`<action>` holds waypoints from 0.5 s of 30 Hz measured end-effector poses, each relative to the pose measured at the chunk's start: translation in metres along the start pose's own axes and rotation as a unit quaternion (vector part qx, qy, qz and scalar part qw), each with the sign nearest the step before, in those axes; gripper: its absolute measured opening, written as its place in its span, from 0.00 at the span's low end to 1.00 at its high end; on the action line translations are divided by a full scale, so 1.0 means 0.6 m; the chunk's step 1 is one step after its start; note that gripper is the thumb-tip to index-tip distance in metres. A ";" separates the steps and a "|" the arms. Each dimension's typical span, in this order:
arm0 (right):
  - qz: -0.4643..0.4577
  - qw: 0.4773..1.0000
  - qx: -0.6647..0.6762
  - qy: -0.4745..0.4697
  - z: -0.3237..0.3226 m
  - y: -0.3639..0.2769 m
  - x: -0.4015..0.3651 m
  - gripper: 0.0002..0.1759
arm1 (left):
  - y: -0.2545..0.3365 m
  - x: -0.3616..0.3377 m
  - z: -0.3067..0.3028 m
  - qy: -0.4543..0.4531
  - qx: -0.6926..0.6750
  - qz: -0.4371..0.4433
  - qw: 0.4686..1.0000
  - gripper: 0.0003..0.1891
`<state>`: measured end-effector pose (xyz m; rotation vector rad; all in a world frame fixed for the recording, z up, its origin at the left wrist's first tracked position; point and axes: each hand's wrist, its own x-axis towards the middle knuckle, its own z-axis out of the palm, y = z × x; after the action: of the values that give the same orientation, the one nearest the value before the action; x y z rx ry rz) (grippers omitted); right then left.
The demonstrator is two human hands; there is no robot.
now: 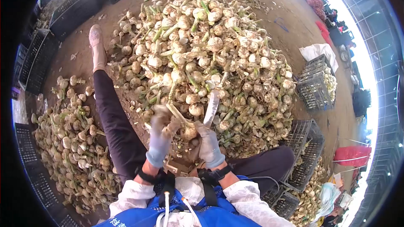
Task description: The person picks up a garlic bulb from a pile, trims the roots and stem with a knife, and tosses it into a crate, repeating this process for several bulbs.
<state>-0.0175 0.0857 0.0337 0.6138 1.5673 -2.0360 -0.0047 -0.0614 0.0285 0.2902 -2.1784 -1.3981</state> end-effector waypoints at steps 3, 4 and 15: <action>-0.164 0.973 -0.156 -0.047 0.003 0.020 0.008 0.17 | 0.011 -0.005 0.011 -0.200 -0.335 -0.303 0.870 0.16; -0.156 0.974 -0.157 -0.043 -0.008 0.010 -0.004 0.17 | 0.006 -0.009 0.008 -0.201 -0.335 -0.312 0.866 0.16; -0.182 0.629 -0.756 0.003 -0.111 -0.083 0.085 0.21 | 0.005 0.070 -0.047 -0.049 -0.003 -0.016 0.999 0.10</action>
<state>-0.0852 0.1551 0.0233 -0.4160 2.7229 -0.2234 -0.0241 -0.1008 0.0535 0.2598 -2.2574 -1.4644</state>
